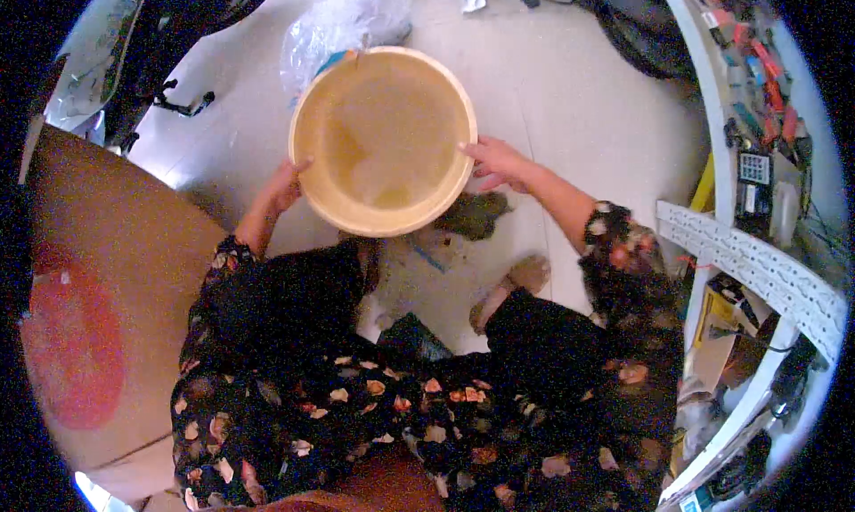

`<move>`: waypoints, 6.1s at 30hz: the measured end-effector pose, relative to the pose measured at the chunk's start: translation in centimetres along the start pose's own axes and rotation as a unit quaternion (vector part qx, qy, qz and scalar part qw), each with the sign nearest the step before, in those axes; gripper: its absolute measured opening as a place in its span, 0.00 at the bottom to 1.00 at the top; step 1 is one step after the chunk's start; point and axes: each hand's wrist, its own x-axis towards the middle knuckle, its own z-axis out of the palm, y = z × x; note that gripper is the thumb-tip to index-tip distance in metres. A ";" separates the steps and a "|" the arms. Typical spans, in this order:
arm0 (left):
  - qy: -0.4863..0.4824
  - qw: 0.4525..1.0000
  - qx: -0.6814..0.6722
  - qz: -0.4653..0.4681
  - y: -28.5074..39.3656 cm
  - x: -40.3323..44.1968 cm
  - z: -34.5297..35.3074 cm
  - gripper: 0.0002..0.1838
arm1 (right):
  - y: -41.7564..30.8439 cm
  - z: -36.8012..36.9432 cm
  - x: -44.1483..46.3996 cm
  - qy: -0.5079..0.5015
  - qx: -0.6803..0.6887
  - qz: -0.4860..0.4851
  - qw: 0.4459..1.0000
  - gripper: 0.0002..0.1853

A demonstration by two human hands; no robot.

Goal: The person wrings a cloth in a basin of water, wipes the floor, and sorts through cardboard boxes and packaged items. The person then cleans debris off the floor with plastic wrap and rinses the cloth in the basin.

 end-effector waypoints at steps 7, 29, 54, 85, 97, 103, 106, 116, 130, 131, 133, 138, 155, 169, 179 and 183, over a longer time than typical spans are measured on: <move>-0.045 0.992 -0.097 -0.060 -4.8 3.1 -2.2 0.29 | 3.0 2.2 6.4 0.032 0.197 -0.017 0.980 0.28; -0.201 0.977 0.073 0.005 11.2 3.9 20.7 0.21 | 12.1 -13.9 -9.7 0.261 0.325 -0.103 0.903 0.29; -0.339 0.868 0.353 0.085 19.8 20.4 44.2 0.27 | 26.1 -23.5 -8.4 0.409 0.492 -0.074 0.765 0.29; -0.038 0.592 0.670 0.445 16.7 25.1 25.7 0.13 | 28.6 -24.7 -7.6 0.421 0.500 -0.009 0.757 0.23; 0.090 0.687 0.517 0.503 10.6 24.4 28.3 0.17 | 28.0 -24.6 -7.1 0.441 0.487 -0.024 0.753 0.20; 0.112 0.680 0.550 0.471 0.0 15.9 26.2 0.14 | 27.2 -22.2 -8.9 0.416 0.455 -0.076 0.783 0.23; 0.083 0.674 0.574 0.457 -6.4 15.2 25.3 0.22 | 26.1 -18.1 -9.3 0.547 0.422 -0.121 0.713 0.22; 0.075 0.854 0.436 0.275 -4.6 12.5 22.0 0.18 | 26.1 -0.1 1.4 0.317 -0.097 -0.276 0.902 0.29; 0.045 0.993 -0.053 0.096 -6.0 7.1 14.2 0.18 | 20.0 4.1 4.9 0.201 -0.397 -0.355 0.822 0.36; 0.082 0.991 -0.021 0.107 -6.6 7.4 13.5 0.17 | 19.6 3.7 5.3 0.190 -0.365 -0.347 0.843 0.34; 0.166 0.979 0.021 0.115 -8.0 6.6 12.0 0.17 | 19.5 2.8 5.2 0.249 -0.246 -0.398 0.848 0.31; 0.344 0.850 0.332 0.220 -17.2 3.3 7.5 0.19 | 19.8 -2.8 1.4 0.411 -0.191 -0.345 0.822 0.27; 0.198 0.929 0.251 0.188 -15.6 5.2 22.5 0.12 | 20.6 9.4 3.4 0.198 -0.351 -0.344 0.848 0.24; -0.478 0.624 0.523 0.328 -27.8 -7.7 20.0 0.20 | 28.0 3.2 -4.7 0.476 -0.106 -0.205 0.849 0.14; -0.326 0.511 0.602 0.519 -26.5 -1.6 25.5 0.24 | 39.1 6.1 -5.9 0.543 0.145 -0.085 0.823 0.14; -0.146 0.609 0.661 0.415 -19.6 0.9 25.6 0.24 | 39.7 6.3 -6.9 0.498 0.216 -0.109 0.833 0.15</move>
